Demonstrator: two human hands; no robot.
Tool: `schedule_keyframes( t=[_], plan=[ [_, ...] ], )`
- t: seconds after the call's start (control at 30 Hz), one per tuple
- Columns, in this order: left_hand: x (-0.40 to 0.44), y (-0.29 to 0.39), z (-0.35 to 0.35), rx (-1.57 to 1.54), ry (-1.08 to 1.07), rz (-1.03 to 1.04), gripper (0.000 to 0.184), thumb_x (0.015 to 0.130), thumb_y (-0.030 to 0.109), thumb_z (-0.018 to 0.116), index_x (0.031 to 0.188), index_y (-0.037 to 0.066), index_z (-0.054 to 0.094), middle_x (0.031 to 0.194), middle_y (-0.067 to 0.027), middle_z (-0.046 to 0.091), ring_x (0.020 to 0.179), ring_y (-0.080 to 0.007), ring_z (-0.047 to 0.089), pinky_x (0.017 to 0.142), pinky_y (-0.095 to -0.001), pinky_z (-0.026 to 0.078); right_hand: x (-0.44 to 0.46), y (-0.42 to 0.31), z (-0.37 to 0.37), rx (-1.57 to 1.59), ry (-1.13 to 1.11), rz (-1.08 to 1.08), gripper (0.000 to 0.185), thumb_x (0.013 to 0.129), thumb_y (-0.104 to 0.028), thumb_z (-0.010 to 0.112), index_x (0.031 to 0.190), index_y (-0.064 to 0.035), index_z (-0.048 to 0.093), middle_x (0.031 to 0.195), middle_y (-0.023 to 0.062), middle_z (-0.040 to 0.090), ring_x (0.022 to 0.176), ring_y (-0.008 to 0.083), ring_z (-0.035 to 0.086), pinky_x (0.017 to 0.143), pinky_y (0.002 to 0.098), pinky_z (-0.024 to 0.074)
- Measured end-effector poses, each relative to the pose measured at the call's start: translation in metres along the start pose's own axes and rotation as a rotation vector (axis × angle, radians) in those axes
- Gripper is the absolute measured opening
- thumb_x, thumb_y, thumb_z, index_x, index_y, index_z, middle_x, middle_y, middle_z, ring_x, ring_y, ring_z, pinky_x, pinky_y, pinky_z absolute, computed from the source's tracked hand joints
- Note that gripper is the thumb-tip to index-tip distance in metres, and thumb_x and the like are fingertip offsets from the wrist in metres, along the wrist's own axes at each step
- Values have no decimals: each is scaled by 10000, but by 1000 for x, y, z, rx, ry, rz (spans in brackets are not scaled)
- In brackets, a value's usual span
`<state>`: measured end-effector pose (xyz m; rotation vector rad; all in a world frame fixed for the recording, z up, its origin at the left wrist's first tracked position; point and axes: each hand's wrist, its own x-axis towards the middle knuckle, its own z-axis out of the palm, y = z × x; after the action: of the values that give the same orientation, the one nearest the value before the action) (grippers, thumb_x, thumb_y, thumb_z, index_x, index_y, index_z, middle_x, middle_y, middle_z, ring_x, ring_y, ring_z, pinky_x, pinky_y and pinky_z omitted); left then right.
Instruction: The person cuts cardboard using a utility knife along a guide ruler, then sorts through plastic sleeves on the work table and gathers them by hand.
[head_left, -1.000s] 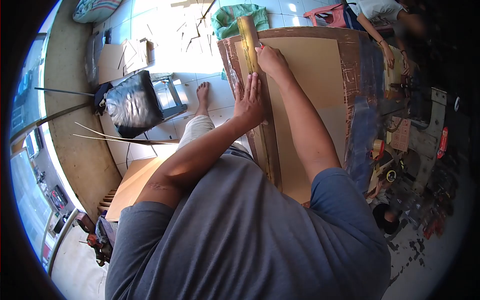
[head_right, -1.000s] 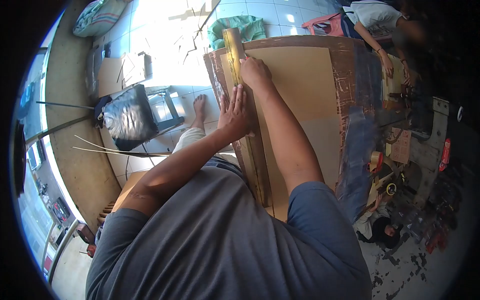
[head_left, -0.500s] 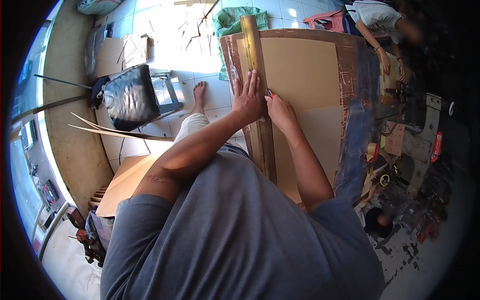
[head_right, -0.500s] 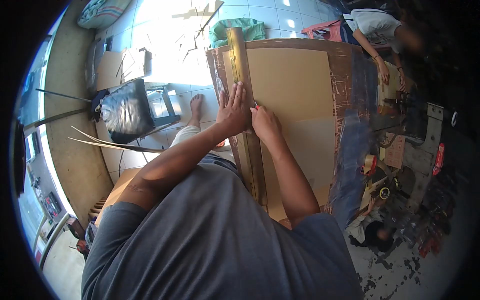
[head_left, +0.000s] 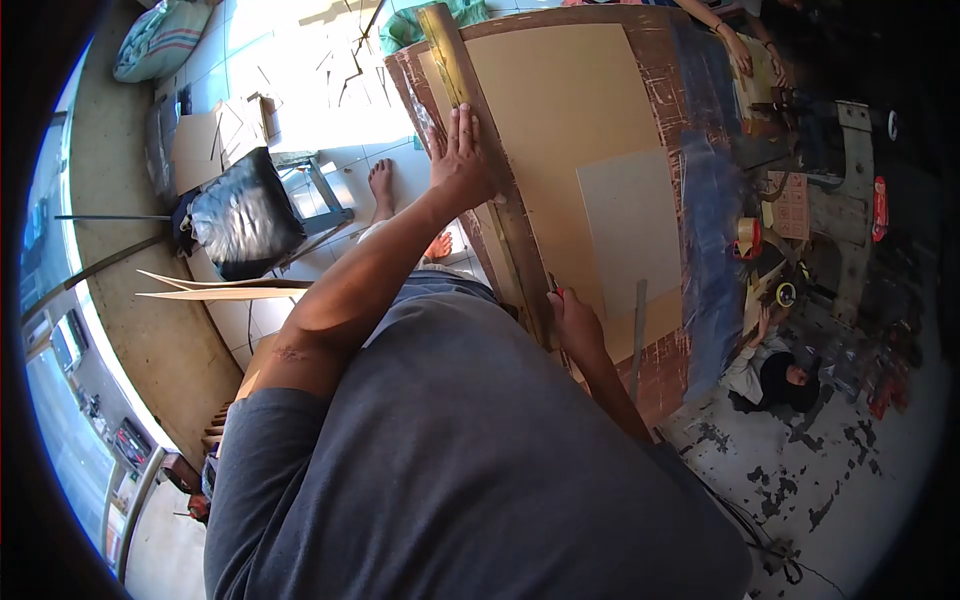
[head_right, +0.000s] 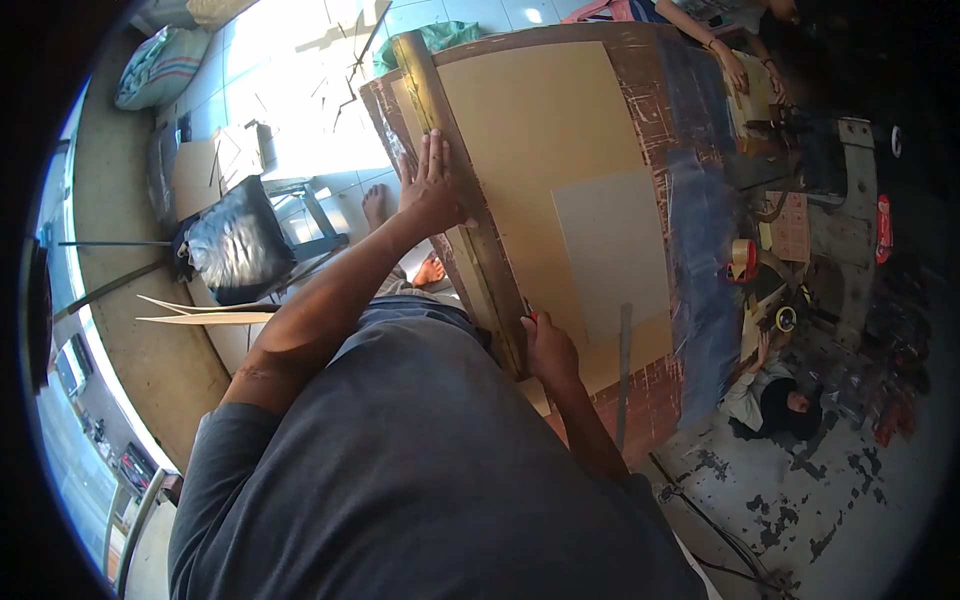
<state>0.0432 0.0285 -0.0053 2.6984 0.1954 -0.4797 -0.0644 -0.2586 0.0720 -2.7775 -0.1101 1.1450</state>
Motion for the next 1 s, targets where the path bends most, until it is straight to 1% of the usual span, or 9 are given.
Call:
schedule_keyframes(
  t=[0.17, 0.23, 0.47, 0.63, 0.7, 0.8, 0.83, 0.9, 1.0],
  plan=[
    [3, -3, 3, 34, 10, 28, 1483, 590, 696, 838, 1565, -112, 67, 1664, -281, -48, 1559, -401, -48, 1186, -686, 55, -18, 17, 37, 247, 196, 12, 469, 1004, -470, 555, 1095, -10, 579, 1008, 219, 629, 984, 425, 645, 847, 501, 515],
    [-1, -2, -3, 61, 28, 54, 1481, 598, 705, 831, 1559, -124, 68, 1656, -302, -33, 1555, -422, -41, 1175, -701, 66, -24, 13, 53, 335, 348, -51, 564, 905, -480, 679, 1206, -22, 550, 1117, 194, 563, 1057, 415, 613, 883, 496, 511],
    [-34, -11, 5, 39, 89, 100, 1426, 658, 697, 805, 1559, -124, 65, 1650, -318, 2, 1553, -428, -39, 1172, -700, 95, -19, 22, 90, 362, 437, 4, 790, 771, -486, 801, 1318, -45, 441, 1256, 194, 489, 1168, 404, 558, 909, 507, 504],
    [-52, -23, 17, -87, 129, 70, 1358, 716, 684, 775, 1577, -81, 56, 1670, -267, -40, 1559, -400, -26, 1170, -703, 111, -15, 26, 92, 397, 424, 23, 722, 732, -311, 847, 1272, -38, 454, 1296, 206, 459, 1179, 425, 546, 904, 521, 504],
    [-54, -37, 22, -83, 200, 121, 1197, 787, 616, 761, 1582, -42, 153, 1673, -253, 58, 1559, -395, 34, 1174, -693, 132, -18, 21, 83, 389, 426, 37, 711, 736, -291, 845, 1272, -40, 453, 1268, 207, 490, 1165, 421, 558, 897, 521, 503],
    [-65, -44, 21, -430, 422, 176, 793, 931, 450, 692, 1516, 9, 388, 1608, -249, 304, 1529, -419, 187, 1214, -599, 160, -16, 20, 90, 371, 398, 53, 687, 749, -265, 838, 1272, -35, 457, 1203, 210, 564, 1124, 411, 594, 890, 511, 501],
    [-71, -45, 21, -409, 470, 173, 731, 946, 430, 685, 1493, 16, 432, 1604, -254, 311, 1523, -411, 219, 1165, -546, 319, -15, 20, 89, 365, 371, 66, 674, 757, -260, 831, 1273, -30, 462, 1166, 211, 607, 1097, 406, 617, 890, 503, 501],
    [-90, -38, 23, -556, 556, 77, 599, 956, 371, 686, 1418, 25, 526, 1489, -287, 466, 1385, -396, 476, 995, -473, 496, -21, 21, 78, 424, 381, 14, 630, 777, -262, 826, 1249, -18, 487, 1118, 211, 639, 1060, 379, 644, 883, 479, 507],
    [-111, -28, 21, -668, 474, -77, 418, 952, 306, 694, 1244, 12, 640, 1055, -230, 714, 937, -329, 713, 795, -383, 547, -11, 35, 80, 553, 398, -36, 550, 816, -279, 815, 1194, 9, 537, 1051, 205, 681, 1000, 328, 686, 873, 429, 519]
  ],
)
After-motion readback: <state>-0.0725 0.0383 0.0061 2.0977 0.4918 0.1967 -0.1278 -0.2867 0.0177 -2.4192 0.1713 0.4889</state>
